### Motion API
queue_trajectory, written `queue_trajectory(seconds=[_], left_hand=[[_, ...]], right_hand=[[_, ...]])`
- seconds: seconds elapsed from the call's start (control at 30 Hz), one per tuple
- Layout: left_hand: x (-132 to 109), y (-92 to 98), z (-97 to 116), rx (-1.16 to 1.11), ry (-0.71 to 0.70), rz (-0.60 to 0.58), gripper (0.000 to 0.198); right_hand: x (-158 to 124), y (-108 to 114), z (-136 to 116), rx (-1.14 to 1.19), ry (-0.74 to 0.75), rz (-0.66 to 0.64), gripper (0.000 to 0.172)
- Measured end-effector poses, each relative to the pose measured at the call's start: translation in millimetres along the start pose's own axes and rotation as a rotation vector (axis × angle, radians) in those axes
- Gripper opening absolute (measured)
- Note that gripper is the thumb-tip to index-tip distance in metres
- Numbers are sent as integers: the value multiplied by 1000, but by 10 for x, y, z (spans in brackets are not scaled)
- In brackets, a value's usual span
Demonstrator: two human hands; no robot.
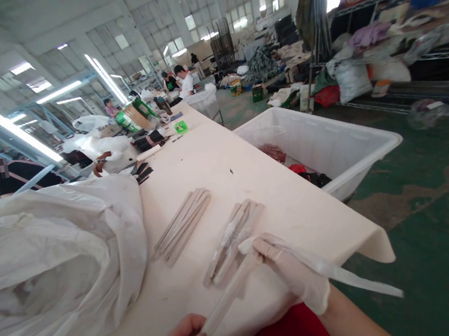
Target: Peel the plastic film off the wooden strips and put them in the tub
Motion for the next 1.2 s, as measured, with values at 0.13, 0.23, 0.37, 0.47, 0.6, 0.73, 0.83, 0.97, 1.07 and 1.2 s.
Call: queue_trajectory(seconds=[0.13, 0.23, 0.37, 0.47, 0.6, 0.73, 0.83, 0.97, 1.07, 1.2], left_hand=[[5, 31, -29, 24, 18, -14, 56], [-4, 41, -5, 25, 21, -30, 56], [-42, 8, 46, 8, 41, -71, 52], [-59, 6, 121, -7, 34, -65, 46], [-54, 35, 165, 2, 45, -62, 39], [-71, 96, 151, 53, 58, -75, 40], [-113, 121, 110, 114, 86, -89, 39], [-160, 120, 90, 160, 104, -90, 39], [-171, 89, 104, 157, 104, -104, 42], [-139, 45, 131, 141, 80, -129, 39]], right_hand=[[-4, -196, -8, 230, -104, -111, 29], [-31, -200, -21, 211, -128, -102, 44], [-60, -131, 43, 205, -172, -96, 52], [-92, -172, 117, 254, -238, -179, 52], [-145, -210, 189, 164, -282, -257, 55], [-143, -118, 231, 34, -277, -180, 44], [-124, -93, 228, 26, -244, -161, 32], [-93, -96, 224, 33, -213, -157, 35], [-76, -131, 216, 85, -217, -142, 47], [-68, -149, 227, 63, -221, -95, 47]])
Point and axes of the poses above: each hand's wrist, its own x-axis towards the middle knuckle, its own y-axis out of the back of the hand, z = x × y, the point moved 10 cm from there along x, towards the middle knuckle, and after that the axes turned 4 degrees about -y, right-handed, at the moved point
